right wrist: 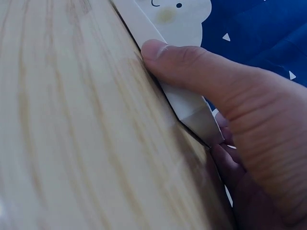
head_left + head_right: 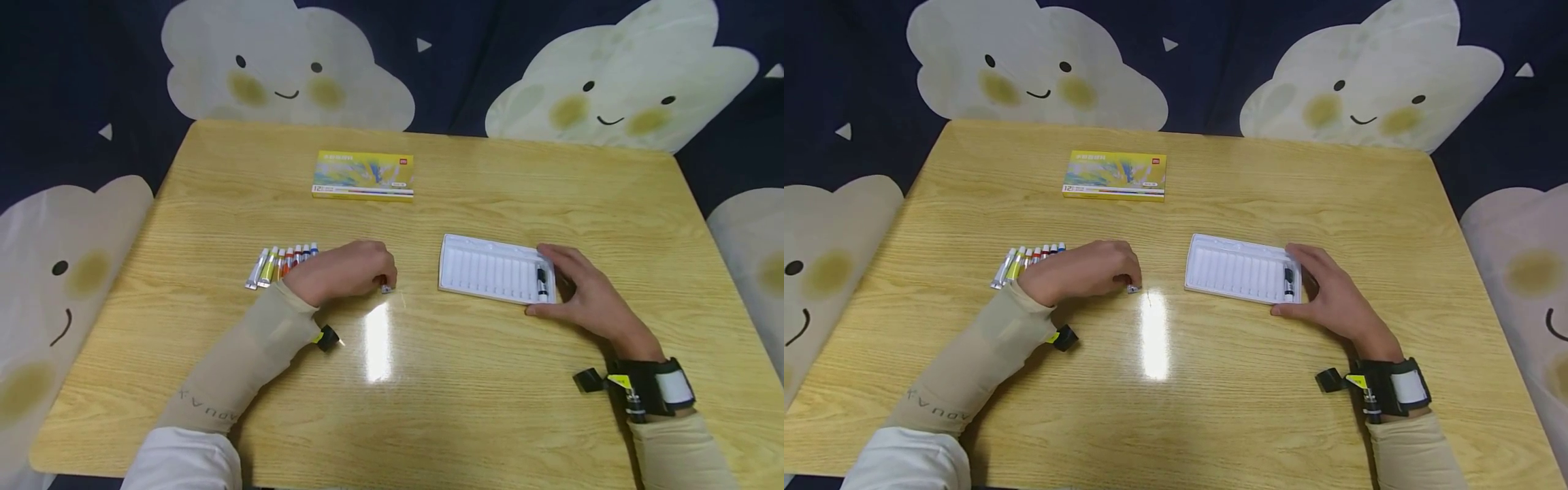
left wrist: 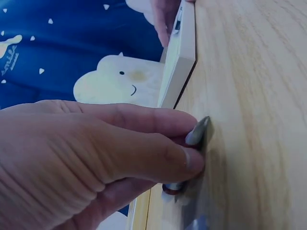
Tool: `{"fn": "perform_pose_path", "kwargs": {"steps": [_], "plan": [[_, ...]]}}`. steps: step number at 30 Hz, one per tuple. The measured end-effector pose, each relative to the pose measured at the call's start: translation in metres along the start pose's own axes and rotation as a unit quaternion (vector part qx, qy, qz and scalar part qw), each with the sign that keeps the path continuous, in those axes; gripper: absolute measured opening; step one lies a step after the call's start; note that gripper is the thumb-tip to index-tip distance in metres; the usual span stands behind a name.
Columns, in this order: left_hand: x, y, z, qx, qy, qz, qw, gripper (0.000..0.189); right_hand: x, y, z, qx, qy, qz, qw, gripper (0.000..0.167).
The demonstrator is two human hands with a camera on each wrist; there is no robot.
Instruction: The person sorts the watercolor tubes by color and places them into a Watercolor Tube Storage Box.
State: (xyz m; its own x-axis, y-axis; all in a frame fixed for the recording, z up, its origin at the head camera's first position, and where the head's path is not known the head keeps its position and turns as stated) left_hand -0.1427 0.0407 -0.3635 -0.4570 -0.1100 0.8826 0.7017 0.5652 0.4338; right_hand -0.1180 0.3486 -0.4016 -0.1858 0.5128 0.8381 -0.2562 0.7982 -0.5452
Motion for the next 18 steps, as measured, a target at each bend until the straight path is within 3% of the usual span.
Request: {"fn": "perform_pose_path", "kwargs": {"steps": [11,18], "plan": [[-0.002,0.008,0.009,-0.005,0.02,0.054,0.9983,0.027,0.0,0.003,-0.001,-0.003,0.0,-0.006,1.0,0.113],[0.002,0.017,0.015,-0.033,0.04,0.048,0.9975,0.025,0.0,0.003,0.0,0.004,0.006,-0.008,0.9999,0.113]]}}
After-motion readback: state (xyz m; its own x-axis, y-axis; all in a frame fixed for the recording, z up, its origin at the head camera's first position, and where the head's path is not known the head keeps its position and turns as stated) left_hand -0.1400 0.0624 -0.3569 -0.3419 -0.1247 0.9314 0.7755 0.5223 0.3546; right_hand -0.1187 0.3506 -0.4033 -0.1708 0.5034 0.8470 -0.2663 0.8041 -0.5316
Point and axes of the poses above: each hand's wrist, its own z-axis towards the middle knuckle, its own x-axis out of the back of the hand, y = z × x, the point moved 10 cm from there along z, towards the middle knuckle, and after that the axes turned 6 degrees about x, right-handed, at the moved point
